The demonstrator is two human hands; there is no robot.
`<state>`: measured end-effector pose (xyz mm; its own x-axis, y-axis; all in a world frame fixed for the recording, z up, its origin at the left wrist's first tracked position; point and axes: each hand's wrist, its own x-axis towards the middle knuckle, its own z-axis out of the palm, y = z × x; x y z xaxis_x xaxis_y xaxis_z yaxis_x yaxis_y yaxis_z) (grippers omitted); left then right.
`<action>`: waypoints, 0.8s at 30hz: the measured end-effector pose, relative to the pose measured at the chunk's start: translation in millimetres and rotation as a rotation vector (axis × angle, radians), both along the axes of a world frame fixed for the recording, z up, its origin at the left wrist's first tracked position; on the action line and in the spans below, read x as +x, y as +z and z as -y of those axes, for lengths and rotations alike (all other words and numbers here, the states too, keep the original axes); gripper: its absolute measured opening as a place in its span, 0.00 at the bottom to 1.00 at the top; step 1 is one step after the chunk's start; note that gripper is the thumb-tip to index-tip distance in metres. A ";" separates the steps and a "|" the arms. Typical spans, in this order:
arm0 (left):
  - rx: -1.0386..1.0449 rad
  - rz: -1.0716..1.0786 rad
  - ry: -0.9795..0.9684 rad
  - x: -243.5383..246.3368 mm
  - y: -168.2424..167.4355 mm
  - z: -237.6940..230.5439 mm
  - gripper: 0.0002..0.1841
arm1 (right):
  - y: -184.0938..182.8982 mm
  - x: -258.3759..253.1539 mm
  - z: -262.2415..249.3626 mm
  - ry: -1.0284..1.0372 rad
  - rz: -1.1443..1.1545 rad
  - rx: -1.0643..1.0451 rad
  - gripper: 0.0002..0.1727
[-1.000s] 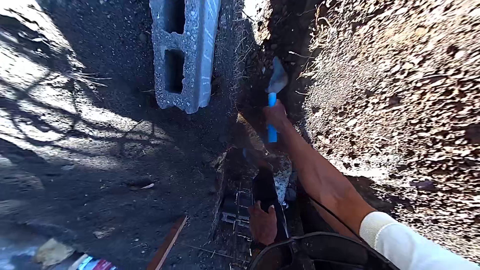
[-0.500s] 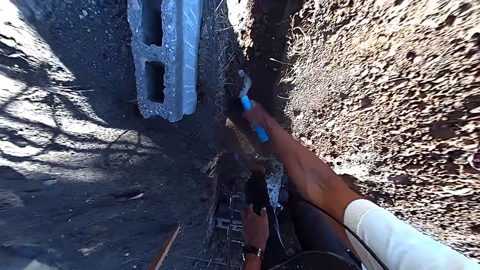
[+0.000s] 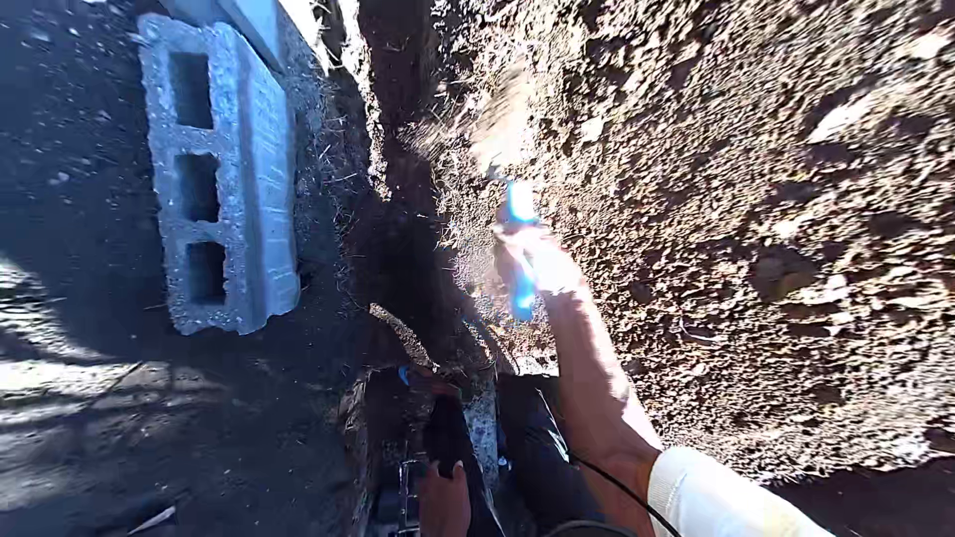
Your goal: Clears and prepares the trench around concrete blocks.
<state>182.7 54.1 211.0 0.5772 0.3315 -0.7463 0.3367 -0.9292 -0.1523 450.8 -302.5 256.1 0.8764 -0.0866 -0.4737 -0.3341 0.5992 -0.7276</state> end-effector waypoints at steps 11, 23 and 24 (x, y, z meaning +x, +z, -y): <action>-0.088 -0.317 0.147 16.5 -3.6 -12.8 0.35 | -103.3 -41.9 -202.2 0.481 -0.481 -0.013 0.32; 0.000 -0.401 0.190 3.9 -10.1 -14.7 0.35 | -248.2 -50.3 -265.3 0.404 -0.587 0.143 0.26; -0.004 -0.391 0.191 1.9 -10.8 -16.3 0.34 | -256.8 -51.0 -261.2 0.392 -0.583 0.098 0.26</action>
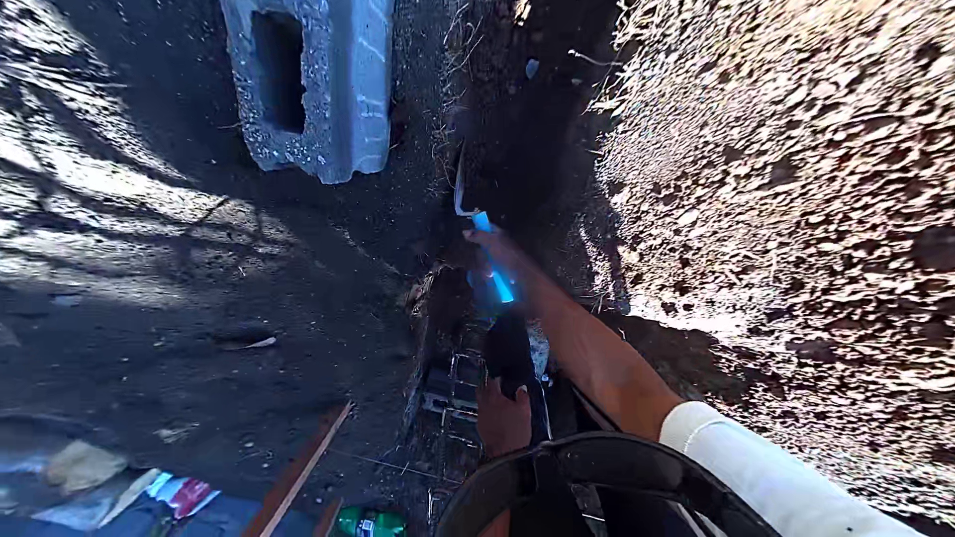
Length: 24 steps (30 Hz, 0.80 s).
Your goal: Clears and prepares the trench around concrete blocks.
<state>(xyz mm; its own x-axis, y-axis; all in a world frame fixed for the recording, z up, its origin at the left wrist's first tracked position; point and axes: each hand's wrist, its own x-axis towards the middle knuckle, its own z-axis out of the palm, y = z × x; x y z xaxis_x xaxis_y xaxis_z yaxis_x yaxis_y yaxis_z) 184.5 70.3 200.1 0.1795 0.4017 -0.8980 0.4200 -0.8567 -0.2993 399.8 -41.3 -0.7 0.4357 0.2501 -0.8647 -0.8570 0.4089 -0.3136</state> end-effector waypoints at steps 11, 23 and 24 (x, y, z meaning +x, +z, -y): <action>-0.038 0.057 -0.007 2.2 3.2 -3.7 0.34 | 26.6 -2.7 8.6 -0.052 -0.139 -0.580 0.28; -0.028 0.045 0.026 1.8 0.1 -6.9 0.34 | 18.4 23.3 19.2 -0.176 -0.196 -0.409 0.34; -0.022 0.036 0.041 3.9 1.1 -6.7 0.34 | 21.9 26.3 17.1 -0.146 -0.207 -0.501 0.34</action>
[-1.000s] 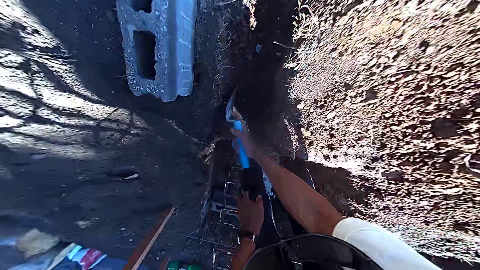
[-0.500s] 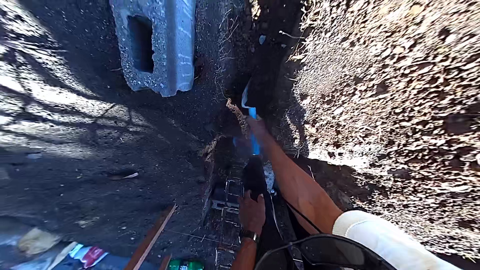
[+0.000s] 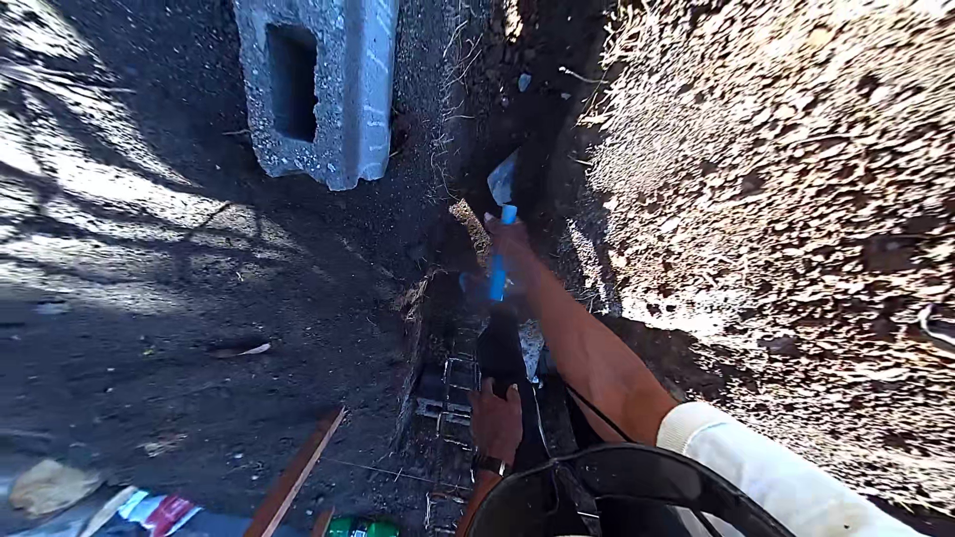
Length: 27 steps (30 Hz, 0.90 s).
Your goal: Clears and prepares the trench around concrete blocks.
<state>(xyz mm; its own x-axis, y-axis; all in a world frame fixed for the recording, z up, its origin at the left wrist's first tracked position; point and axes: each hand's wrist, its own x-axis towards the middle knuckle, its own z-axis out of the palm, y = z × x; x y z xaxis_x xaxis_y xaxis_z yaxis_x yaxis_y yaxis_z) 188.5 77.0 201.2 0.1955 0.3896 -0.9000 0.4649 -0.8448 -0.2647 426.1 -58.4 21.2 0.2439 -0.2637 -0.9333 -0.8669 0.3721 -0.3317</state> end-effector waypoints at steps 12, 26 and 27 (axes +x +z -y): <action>-0.019 0.007 -0.010 8.0 0.9 -0.5 0.34 | 21.7 14.6 -1.5 0.102 -0.050 -0.307 0.35; -0.060 0.044 -0.067 16.5 2.0 -0.5 0.34 | 223.2 37.4 176.6 -0.312 0.802 0.222 0.20; -0.056 0.041 -0.073 14.9 1.4 0.2 0.34 | 210.8 39.7 164.6 -0.200 0.739 0.308 0.18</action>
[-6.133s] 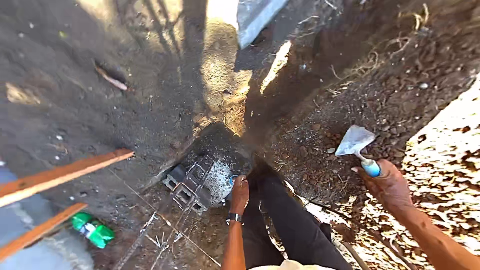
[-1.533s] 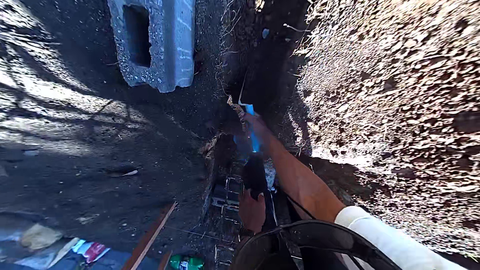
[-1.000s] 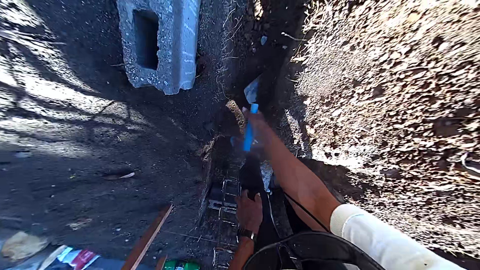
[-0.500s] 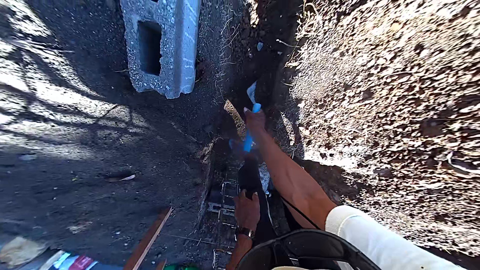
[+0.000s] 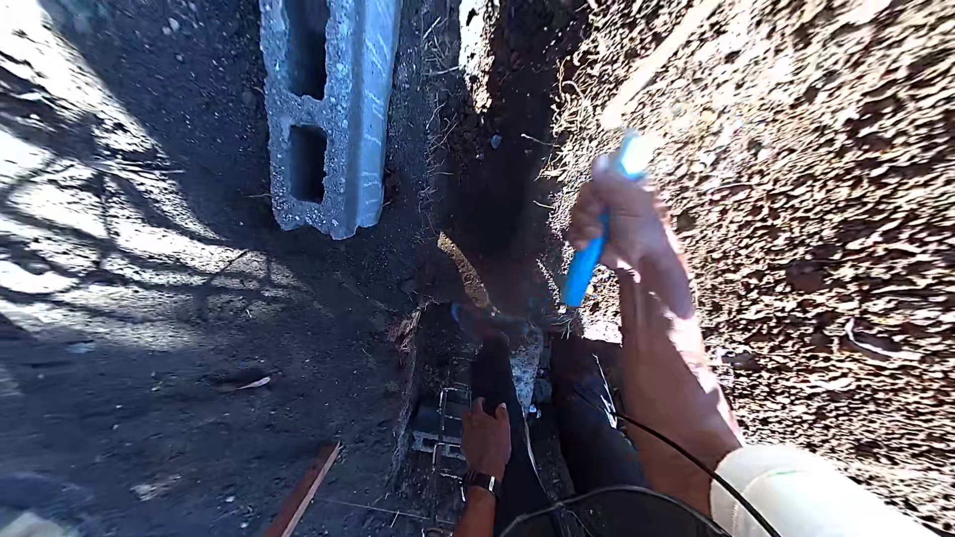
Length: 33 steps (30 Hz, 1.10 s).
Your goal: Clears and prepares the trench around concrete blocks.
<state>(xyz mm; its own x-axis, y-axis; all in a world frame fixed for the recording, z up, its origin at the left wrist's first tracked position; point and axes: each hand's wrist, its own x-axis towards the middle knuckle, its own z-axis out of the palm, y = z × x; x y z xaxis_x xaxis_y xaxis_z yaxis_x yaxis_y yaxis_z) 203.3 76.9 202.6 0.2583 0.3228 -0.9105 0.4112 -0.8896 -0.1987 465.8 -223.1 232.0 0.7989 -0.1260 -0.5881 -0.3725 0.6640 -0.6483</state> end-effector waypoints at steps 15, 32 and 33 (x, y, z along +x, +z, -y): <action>0.057 -0.027 0.023 -7.4 -3.1 -2.9 0.34 | -227.0 105.0 -65.4 0.535 -0.360 0.317 0.19; 0.075 -0.016 0.053 -2.0 -5.2 -0.1 0.33 | -204.1 119.7 -80.3 0.245 -0.766 -0.641 0.37; 0.083 -0.019 0.059 -2.8 -5.0 -0.6 0.33 | -205.5 122.5 -84.1 0.248 -0.781 -0.686 0.37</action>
